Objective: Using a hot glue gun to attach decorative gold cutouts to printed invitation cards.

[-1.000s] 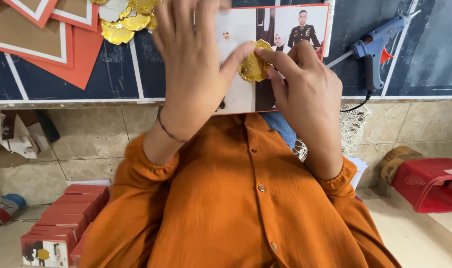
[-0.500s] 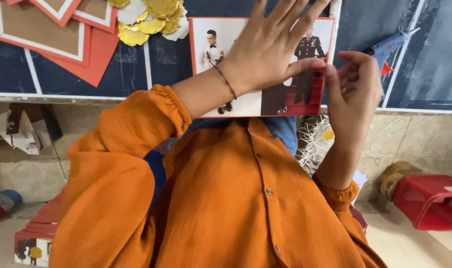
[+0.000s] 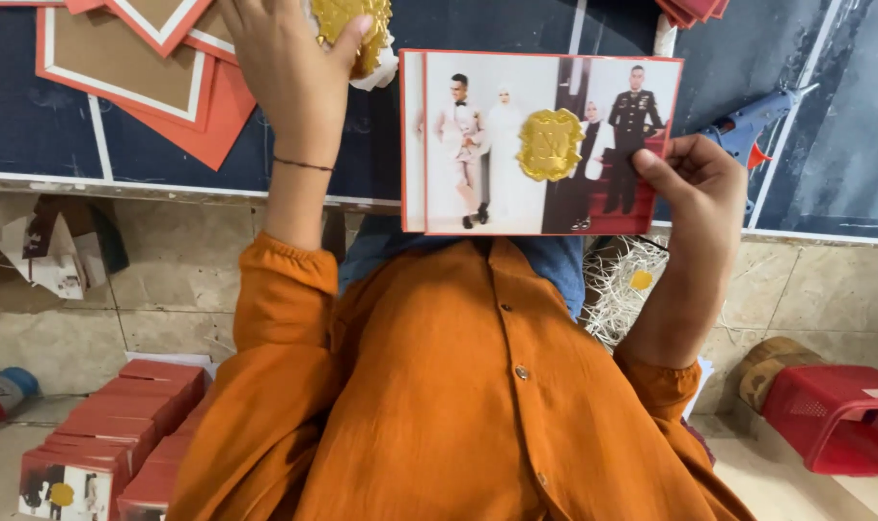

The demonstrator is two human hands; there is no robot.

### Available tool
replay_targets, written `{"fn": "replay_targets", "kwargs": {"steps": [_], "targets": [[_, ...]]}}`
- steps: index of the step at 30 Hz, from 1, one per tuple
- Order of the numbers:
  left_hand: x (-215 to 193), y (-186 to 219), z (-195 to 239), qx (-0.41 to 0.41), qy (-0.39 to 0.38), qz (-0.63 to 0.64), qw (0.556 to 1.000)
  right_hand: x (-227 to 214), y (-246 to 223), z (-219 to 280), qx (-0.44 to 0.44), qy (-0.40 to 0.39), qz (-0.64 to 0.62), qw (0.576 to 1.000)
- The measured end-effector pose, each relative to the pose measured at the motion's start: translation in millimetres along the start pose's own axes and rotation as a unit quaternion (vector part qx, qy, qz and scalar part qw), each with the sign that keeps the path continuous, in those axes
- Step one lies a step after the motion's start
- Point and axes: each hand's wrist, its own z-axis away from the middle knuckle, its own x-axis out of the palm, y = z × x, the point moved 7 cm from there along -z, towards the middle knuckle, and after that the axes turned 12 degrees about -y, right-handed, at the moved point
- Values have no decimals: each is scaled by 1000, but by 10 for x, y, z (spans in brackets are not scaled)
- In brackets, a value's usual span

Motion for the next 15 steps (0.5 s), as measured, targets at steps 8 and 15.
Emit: {"fn": "replay_targets", "kwargs": {"steps": [8,15], "targets": [[-260,52,190,34,110,291,950,-385,-90,-25,-24,77,-118,990],[-433,-34,268,16,88,394,915,-546,-399,-754,-185,71,-132,971]]}}
